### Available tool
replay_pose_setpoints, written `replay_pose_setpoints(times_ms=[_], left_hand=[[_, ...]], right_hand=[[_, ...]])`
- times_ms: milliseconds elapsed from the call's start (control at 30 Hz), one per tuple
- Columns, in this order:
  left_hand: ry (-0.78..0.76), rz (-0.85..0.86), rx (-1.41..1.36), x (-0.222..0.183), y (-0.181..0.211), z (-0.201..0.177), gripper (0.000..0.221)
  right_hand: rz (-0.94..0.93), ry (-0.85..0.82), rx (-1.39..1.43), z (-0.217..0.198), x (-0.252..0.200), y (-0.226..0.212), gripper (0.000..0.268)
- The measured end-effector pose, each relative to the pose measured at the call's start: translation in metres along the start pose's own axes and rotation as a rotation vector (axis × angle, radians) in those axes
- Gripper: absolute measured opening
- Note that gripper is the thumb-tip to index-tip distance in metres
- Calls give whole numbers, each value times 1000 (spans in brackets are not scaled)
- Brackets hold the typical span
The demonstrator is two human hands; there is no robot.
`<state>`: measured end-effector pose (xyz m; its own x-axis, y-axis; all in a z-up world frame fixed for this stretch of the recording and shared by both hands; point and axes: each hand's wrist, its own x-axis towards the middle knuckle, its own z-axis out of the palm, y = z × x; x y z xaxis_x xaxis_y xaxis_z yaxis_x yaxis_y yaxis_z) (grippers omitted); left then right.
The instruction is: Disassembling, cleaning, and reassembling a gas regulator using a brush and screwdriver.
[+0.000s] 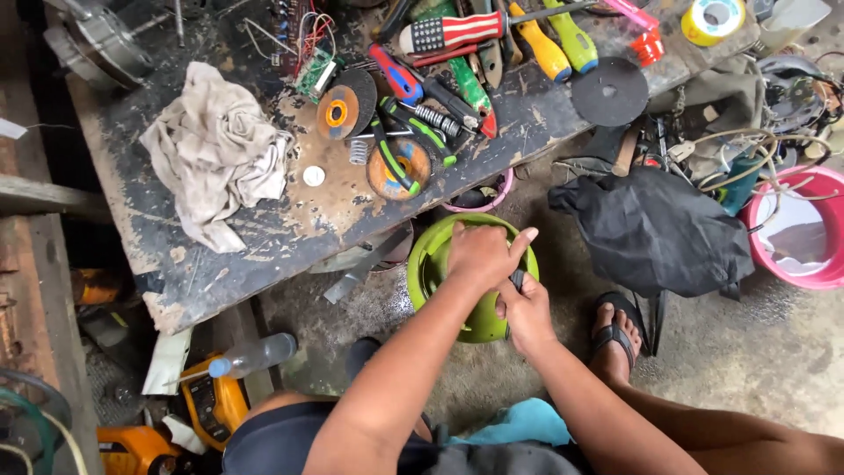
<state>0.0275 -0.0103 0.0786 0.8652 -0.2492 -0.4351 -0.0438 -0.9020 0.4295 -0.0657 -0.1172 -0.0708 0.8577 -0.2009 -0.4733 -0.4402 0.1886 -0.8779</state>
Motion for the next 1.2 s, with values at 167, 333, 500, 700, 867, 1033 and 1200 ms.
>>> replay_pose_setpoints(times_ms=[167,333,500,700,867,1033,1200], left_hand=[[100,48,-335,-5,-31,11,66],[367,212,-357,-22,-51,19,45],[49,188,-134,-49,-42,14,53],[-219,355,259,-25,-62,-3,104],[-195,404,146,-9,-73,7,108],[-191,387,125,-3,-83,17,110],[-218,423,87,-1,-80,14,105]], right_hand=[[-29,-5,63,10,-12,-19,16],[-80,-24,54,3,7,12,8],[-119,53,-31,12,-10,-3,3],[-205,16,-160,4,-7,-15,7],[-187,18,-126,3,2,-4,11],[-180,-4,-97,8,-12,-14,11],[-194,-34,-104,4,-12,-8,13]])
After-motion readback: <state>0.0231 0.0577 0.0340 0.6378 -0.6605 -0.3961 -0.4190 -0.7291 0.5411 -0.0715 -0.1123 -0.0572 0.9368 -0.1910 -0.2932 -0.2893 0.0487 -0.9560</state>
